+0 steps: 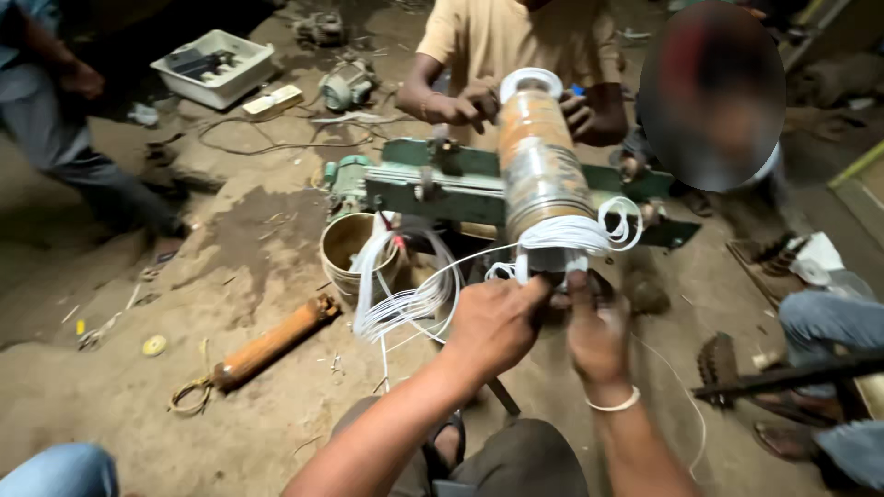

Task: The person winds white wire from a coil onto a rotating drum mounted on a benchtop winding machine, guiding the wire with both hands as the drum turns. They then gather the wound wire, pull loops of it off the drum, and hold and arrange the coiled wire in their lap.

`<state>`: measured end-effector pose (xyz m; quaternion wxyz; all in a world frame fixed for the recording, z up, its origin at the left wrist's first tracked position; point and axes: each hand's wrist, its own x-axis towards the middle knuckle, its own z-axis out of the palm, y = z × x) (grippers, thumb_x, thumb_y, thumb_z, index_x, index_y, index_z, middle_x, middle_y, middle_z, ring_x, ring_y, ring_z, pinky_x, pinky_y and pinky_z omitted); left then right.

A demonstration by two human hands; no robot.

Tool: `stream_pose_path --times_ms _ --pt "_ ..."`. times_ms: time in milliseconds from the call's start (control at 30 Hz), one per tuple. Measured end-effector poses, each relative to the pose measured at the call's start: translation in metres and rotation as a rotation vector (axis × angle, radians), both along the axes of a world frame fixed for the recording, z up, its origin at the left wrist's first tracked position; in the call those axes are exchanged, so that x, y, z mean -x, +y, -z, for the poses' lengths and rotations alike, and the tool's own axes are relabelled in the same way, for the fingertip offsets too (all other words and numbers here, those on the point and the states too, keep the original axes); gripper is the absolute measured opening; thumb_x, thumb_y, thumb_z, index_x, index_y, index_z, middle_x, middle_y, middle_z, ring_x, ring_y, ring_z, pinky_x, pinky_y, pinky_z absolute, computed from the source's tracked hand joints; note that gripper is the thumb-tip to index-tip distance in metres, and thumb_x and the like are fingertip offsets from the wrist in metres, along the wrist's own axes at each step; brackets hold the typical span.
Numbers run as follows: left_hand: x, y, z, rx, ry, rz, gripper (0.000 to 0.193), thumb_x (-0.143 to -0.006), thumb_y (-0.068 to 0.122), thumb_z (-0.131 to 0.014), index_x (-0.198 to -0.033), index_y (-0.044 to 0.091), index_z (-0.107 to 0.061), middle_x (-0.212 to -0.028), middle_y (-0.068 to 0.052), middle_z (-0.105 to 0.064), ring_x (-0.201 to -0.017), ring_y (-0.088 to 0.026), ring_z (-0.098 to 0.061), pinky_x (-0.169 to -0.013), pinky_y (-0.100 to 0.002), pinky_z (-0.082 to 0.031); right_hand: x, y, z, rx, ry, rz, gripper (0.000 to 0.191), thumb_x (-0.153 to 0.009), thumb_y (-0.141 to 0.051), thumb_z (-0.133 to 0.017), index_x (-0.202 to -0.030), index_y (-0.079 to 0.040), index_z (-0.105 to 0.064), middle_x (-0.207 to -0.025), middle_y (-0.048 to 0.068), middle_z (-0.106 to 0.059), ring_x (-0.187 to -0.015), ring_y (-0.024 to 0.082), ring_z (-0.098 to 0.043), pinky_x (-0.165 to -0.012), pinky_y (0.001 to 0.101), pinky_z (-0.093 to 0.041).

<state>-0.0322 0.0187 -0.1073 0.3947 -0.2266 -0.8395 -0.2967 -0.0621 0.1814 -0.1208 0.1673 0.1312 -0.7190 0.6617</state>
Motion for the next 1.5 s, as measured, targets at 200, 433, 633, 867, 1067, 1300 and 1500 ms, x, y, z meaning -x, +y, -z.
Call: stream_pose_path --times_ms 200,433,633,867,1067,1300,1500 --pt "0.004 -0.009 0.008 0.020 0.029 0.041 0.027 -0.082 0.008 -0.064 -0.109 0.010 -0.062 -0.071 -0.008 -0.063 -0.069 -0.030 -0.065 -0.060 -0.045 -0.049 0.003 0.006 0.006 -0.090 -0.102 -0.075 0.050 -0.109 -0.044 -0.049 -0.111 0.003 -0.067 -0.090 0.005 -0.069 -0.084 0.012 -0.062 -0.079 0.0280 -0.051" --pt "0.013 -0.018 0.012 0.170 0.083 0.009 0.028 -0.078 0.010 -0.067 -0.105 0.009 -0.060 -0.070 -0.009 -0.059 -0.065 -0.031 -0.063 -0.056 -0.045 -0.046 -0.006 -0.011 -0.001 -0.382 0.122 0.129 0.045 -0.111 -0.036 -0.044 -0.107 0.003 -0.066 -0.088 0.016 -0.073 -0.078 0.024 -0.074 -0.069 0.0367 -0.054" --pt "-0.028 -0.015 0.001 0.140 -0.002 -0.050 0.053 -0.078 0.007 -0.064 -0.130 0.005 -0.062 -0.074 -0.006 -0.058 -0.062 -0.026 -0.061 -0.053 -0.040 -0.045 -0.006 -0.012 0.007 -0.363 0.165 0.181 0.041 -0.112 -0.032 -0.046 -0.103 0.003 -0.066 -0.087 0.018 -0.072 -0.076 0.029 -0.070 -0.071 0.0393 -0.053" --pt "-0.039 -0.137 0.001 -0.489 0.107 -0.468 0.033 -0.108 0.018 -0.053 -0.130 -0.005 -0.059 -0.115 -0.025 -0.068 -0.103 -0.041 -0.066 -0.089 -0.046 -0.052 -0.016 0.071 0.099 -0.290 -0.065 0.185 0.046 -0.114 -0.040 -0.045 -0.116 0.002 -0.063 -0.096 0.011 -0.064 -0.088 0.019 -0.057 -0.078 0.0334 -0.046" --pt "0.013 -0.160 0.021 -0.342 -0.350 -0.252 0.038 -0.105 0.025 -0.050 -0.130 -0.003 -0.056 -0.116 -0.031 -0.065 -0.108 -0.048 -0.061 -0.090 -0.051 -0.048 -0.070 0.080 0.162 -0.195 -0.449 0.013 0.056 -0.107 -0.050 -0.041 -0.120 -0.001 -0.067 -0.094 0.006 -0.067 -0.085 0.014 -0.059 -0.077 0.0304 -0.048" --pt "0.015 -0.136 0.011 -0.340 -0.276 -0.356 0.033 -0.107 0.029 -0.051 -0.094 0.000 -0.059 -0.084 -0.028 -0.064 -0.083 -0.050 -0.060 -0.069 -0.057 -0.044 -0.121 0.086 0.170 -0.113 -0.704 -0.053 0.058 -0.102 -0.049 -0.039 -0.115 -0.003 -0.070 -0.085 0.012 -0.072 -0.073 0.021 -0.065 -0.068 0.0351 -0.052" --pt "-0.001 -0.141 0.018 -0.435 -0.259 -0.313 0.035 -0.109 0.031 -0.045 -0.093 0.003 -0.060 -0.075 -0.022 -0.063 -0.069 -0.040 -0.061 -0.063 -0.051 -0.046 -0.131 0.097 0.179 0.103 -0.844 -0.397 0.051 -0.098 -0.045 -0.043 -0.121 -0.005 -0.065 -0.086 0.012 -0.070 -0.073 0.021 -0.066 -0.067 0.0334 -0.054"
